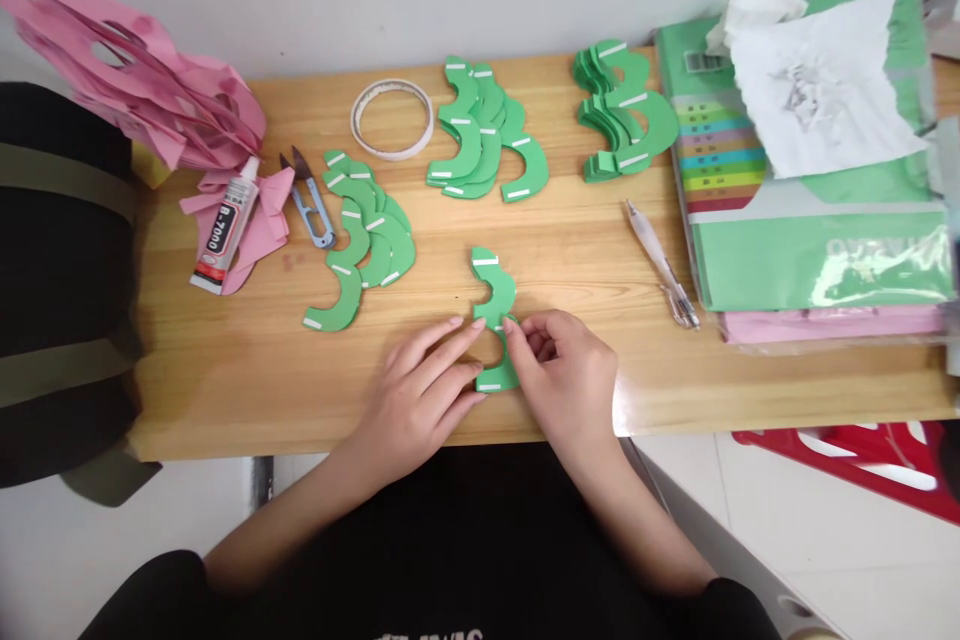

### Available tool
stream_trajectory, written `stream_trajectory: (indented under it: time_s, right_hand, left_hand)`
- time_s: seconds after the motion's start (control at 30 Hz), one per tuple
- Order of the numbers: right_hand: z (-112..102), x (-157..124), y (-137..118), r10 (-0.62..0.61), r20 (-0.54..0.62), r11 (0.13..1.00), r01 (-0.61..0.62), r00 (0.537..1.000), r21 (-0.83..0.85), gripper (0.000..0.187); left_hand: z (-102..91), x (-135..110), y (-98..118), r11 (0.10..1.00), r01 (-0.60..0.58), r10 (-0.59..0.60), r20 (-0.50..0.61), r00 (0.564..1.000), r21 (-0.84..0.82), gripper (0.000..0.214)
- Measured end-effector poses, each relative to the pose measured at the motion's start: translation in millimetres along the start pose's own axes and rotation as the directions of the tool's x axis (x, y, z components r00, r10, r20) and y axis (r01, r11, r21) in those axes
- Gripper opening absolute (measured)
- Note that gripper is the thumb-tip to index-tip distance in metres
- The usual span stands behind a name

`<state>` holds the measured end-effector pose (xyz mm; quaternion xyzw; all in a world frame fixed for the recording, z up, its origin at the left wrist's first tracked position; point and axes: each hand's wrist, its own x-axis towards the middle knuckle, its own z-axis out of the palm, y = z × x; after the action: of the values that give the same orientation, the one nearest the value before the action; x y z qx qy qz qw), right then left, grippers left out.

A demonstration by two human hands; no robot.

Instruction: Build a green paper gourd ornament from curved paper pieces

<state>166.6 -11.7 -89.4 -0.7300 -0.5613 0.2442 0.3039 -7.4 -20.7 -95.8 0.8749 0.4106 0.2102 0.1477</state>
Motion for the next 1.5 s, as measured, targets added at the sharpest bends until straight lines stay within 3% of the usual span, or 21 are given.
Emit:
stream_trajectory:
  time_s: [0.37, 0.77, 1.33, 1.5]
  right_hand:
    - [3.7, -2.8, 1.3, -0.037, -0.039, 0.998, 0.034, 0.999, -0.057, 0.025]
    - [6.7, -3.2, -1.1, -0.071, -0.073, 0.993, 0.063, 0.995, -0.103, 0.026]
    - [10.0, -4.9, 0.4, -0.084, -0.083, 0.983, 0.069, 0.993, -0.168, 0.027]
    - [10.3, -4.5, 0.4, -0.079, -0.073, 0.984, 0.066, 0.994, -0.165, 0.027]
  left_hand:
    - [2.4, -1.8, 4.6, 0.989, -0.033, 0.035, -0.013, 0.999, 0.141, 0.013]
    - [2.1, -2.5, 4.2, 0.993, -0.014, 0.012, 0.024, 1.0, 0.121, 0.013]
    - [-3.4, -0.4, 1.1, 0.988, 0.098, -0.089, 0.082, 0.993, -0.116, 0.011]
    - [-8.5, -0.2, -8.5, 0.971, 0.109, -0.118, -0.029, 0.993, -0.211, 0.032]
